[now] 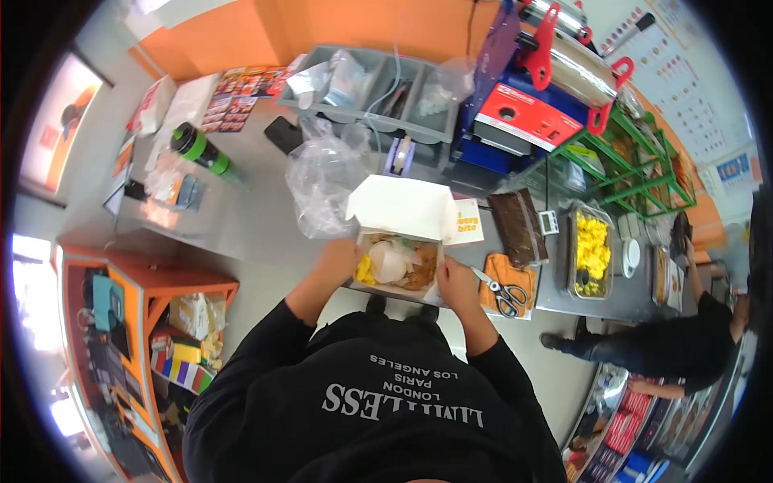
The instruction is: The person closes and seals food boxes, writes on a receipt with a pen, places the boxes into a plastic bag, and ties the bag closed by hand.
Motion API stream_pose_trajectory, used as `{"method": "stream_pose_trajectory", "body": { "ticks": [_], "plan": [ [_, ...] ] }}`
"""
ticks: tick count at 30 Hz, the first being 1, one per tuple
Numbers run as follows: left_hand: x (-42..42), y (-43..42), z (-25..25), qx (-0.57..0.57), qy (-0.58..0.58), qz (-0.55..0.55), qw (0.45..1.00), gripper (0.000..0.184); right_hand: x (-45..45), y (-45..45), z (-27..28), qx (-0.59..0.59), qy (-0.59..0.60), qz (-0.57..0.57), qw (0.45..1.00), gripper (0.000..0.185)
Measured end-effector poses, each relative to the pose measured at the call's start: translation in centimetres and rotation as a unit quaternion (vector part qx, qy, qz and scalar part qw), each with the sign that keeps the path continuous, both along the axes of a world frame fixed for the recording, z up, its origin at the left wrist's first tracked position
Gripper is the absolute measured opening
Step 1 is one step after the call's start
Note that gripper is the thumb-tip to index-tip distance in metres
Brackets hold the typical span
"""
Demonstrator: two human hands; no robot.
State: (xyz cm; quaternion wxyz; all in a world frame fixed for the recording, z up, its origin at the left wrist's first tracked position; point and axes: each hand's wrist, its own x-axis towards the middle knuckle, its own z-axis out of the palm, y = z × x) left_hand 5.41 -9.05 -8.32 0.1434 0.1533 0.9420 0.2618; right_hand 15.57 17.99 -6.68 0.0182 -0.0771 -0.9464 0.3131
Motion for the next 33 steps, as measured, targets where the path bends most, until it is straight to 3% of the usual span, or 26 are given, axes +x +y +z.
{"method": "stream_pose_trajectory", "body": {
  "ticks": [5,9,14,16,17,19,21,23,24,26,27,29,30,32,33],
  "plan": [
    [-0.9,-1.0,-1.0,-0.043,-0.03,-0.047,0.997,0.034,0.2,-1.1,-3.9,-0.014,-0.032,-0.05,0.998,0.021],
    [-3.3,-0.1,-2.7,-0.005,0.016,-0.017,1.0,0.036,-1.5,-0.7,-4.3,-0.041,0.028,-0.08,0.996,0.023],
    [-4.4,-1.3,-2.9,0.021,0.051,0.02,0.998,0.042,-1.4,1.9,-4.4,-0.257,-0.018,-0.122,0.958,0.041],
    [-3.8,-2.1,-1.4,0.013,-0.084,0.028,0.996,0.051,-0.2,3.1,-4.0,-0.293,-0.077,-0.143,0.942,0.036],
    [-2.8,-2.4,-0.1,0.015,-0.082,0.029,0.996,0.051,0.7,3.6,-4.6,-0.4,-0.066,-0.174,0.897,0.033],
    [0.3,-2.8,3.3,-0.079,-0.064,-0.068,0.993,0.057,2.7,4.5,-5.1,-0.602,-0.071,-0.216,0.765,0.035],
    [2.1,-1.0,5.9,0.005,-0.338,-0.128,0.932,0.051,4.2,3.5,-4.8,-0.633,-0.048,-0.229,0.738,0.033],
    [4.3,0.4,-0.3,0.203,-0.292,-0.269,0.895,0.05,4.9,1.8,-3.9,-0.662,-0.024,-0.236,0.711,0.033],
    [4.6,1.7,1.5,0.204,-0.29,-0.267,0.896,0.05,4.9,0.4,-3.4,-0.688,0.013,-0.237,0.686,0.03],
    [5.4,4.7,4.8,0.322,-0.33,-0.311,0.831,0.052,4.8,-1.4,-3.1,-0.735,0.057,-0.209,0.642,0.019],
    [5.6,5.6,4.6,0.323,-0.33,-0.317,0.828,0.052,5.0,-1.9,-3.2,-0.737,0.046,-0.183,0.649,0.016],
    [5.9,7.3,3.2,0.382,-0.356,-0.181,0.834,0.044,5.1,-2.0,-3.1,-0.728,0.003,-0.155,0.668,0.009],
    [5.8,7.4,2.4,0.381,-0.356,-0.19,0.832,0.044,4.9,-1.8,-2.4,-0.726,0.01,-0.158,0.669,0.009],
    [5.3,7.1,1.2,0.364,-0.168,-0.125,0.908,0.035,3.7,-0.9,-1.0,-0.487,0.019,-0.087,0.869,0.01],
    [5.7,7.1,2.4,0.413,-0.157,-0.076,0.894,0.023,3.1,0.3,-0.7,-0.503,0.008,-0.085,0.86,0.014]
  ]
}}
